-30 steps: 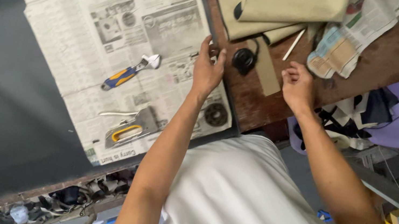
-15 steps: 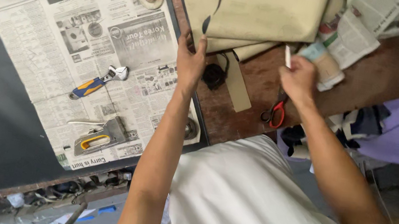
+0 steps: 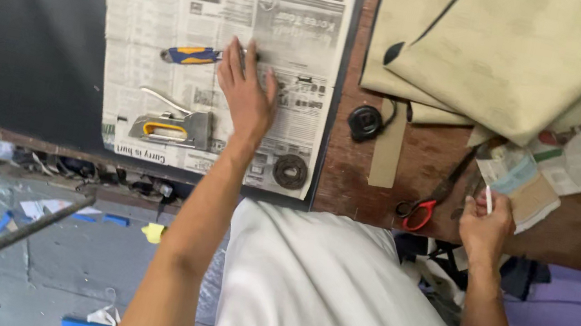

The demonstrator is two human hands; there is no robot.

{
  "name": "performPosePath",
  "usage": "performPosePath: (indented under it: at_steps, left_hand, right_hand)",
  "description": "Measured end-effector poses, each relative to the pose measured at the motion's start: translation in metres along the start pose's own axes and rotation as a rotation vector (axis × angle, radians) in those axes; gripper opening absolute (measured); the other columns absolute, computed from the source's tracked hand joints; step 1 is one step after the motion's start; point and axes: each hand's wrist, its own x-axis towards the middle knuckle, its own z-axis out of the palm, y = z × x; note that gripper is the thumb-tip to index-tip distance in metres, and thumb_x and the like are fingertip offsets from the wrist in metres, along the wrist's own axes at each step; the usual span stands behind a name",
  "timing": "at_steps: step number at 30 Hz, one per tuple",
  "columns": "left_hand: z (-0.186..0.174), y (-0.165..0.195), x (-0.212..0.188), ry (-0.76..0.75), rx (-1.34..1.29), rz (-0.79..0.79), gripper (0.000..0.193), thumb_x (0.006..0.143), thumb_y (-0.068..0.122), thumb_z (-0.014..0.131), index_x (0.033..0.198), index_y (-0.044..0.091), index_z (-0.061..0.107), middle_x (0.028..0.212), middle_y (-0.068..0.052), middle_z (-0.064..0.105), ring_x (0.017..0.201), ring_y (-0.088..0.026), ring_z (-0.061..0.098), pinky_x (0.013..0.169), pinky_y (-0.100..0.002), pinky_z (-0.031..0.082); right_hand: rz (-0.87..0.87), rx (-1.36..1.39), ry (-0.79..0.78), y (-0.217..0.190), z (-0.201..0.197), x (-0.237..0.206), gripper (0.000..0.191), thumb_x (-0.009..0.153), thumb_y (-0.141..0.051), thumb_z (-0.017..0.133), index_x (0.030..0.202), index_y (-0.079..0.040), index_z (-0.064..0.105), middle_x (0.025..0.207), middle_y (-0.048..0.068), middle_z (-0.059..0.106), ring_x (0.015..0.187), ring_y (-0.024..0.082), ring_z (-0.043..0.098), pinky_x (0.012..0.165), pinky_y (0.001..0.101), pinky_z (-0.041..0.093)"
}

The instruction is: The person cuts a strip of beige fabric with scissors on a workbench, then spreads a large sheet of black vinyl over the table and smooths it flat. They lay a newspaper sheet over the vinyl, measure it with a tape measure, and mark it with chalk.

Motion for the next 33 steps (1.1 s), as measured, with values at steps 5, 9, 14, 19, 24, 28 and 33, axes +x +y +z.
performPosePath:
  at_steps: [5,9,14,19,24,28,33]
  left_hand:
    - [-0.010,-0.052,0.053,-0.162,0.099,0.005,0.055,0.109,0.035,0.054,0.158,0.013,0.044,0.167,-0.018,0.031,0.154,-0.041,0.026,0.124,-0.062,0.018]
    - [-0.018,-0.077,0.083,-0.274,0.124,0.010,0.054,0.109,0.040,0.049,0.160,0.024,0.041,0.168,-0.013,0.027,0.155,-0.039,0.021,0.123,-0.065,0.012]
    - [-0.027,-0.115,0.119,-0.332,0.095,0.067,0.058,0.113,0.044,0.046,0.166,0.024,0.031,0.172,-0.011,0.018,0.158,-0.037,0.014,0.123,-0.068,0.006]
    - [-0.033,-0.169,0.150,-0.298,0.093,0.156,0.058,0.115,0.044,0.049,0.167,0.026,0.030,0.173,-0.010,0.015,0.160,-0.035,0.011,0.126,-0.064,0.005]
    - [-0.036,-0.230,0.184,-0.242,0.076,0.200,0.056,0.116,0.037,0.051,0.168,0.025,0.034,0.173,-0.013,0.016,0.160,-0.036,0.011,0.129,-0.060,0.008]
    - [-0.033,-0.263,0.201,-0.290,0.052,0.198,0.053,0.115,0.038,0.053,0.164,0.023,0.039,0.167,-0.016,0.028,0.157,-0.037,0.017,0.129,-0.059,0.011]
    - [-0.025,-0.285,0.229,-0.207,0.057,0.261,0.052,0.111,0.040,0.057,0.159,0.022,0.043,0.160,-0.017,0.037,0.150,-0.039,0.025,0.124,-0.059,0.016]
  right_hand:
    - [-0.199,-0.255,0.026,-0.002,0.002,-0.001,0.021,0.090,-0.001,0.070,0.111,-0.001,0.068,0.096,0.013,0.073,0.093,0.030,0.072,0.084,0.0414,0.056]
    - [-0.083,-0.181,0.047,-0.025,0.005,-0.007,0.024,0.097,-0.015,0.079,0.111,0.000,0.068,0.101,0.016,0.072,0.089,0.032,0.072,0.082,0.0427,0.055]
    - [0.006,-0.227,0.084,-0.056,0.011,-0.016,0.027,0.101,-0.021,0.081,0.110,0.000,0.068,0.099,0.017,0.073,0.089,0.032,0.071,0.082,0.0431,0.055]
    - [-0.027,-0.342,0.040,-0.083,0.015,-0.016,0.031,0.090,-0.014,0.080,0.112,0.004,0.067,0.099,0.019,0.073,0.089,0.033,0.071,0.083,0.0425,0.056]
    - [0.104,-0.347,-0.053,-0.105,0.001,-0.018,0.018,0.101,-0.012,0.073,0.111,0.003,0.071,0.098,0.019,0.074,0.090,0.028,0.072,0.084,0.0388,0.056]
    - [-0.004,-0.251,-0.058,-0.127,0.028,-0.031,0.039,0.095,-0.011,0.080,0.123,0.006,0.059,0.106,0.022,0.068,0.098,0.029,0.068,0.086,0.0387,0.054]
    - [-0.068,-0.629,0.173,-0.154,0.052,-0.029,0.034,0.090,-0.006,0.085,0.112,0.003,0.061,0.108,0.023,0.068,0.099,0.034,0.068,0.084,0.0417,0.056]
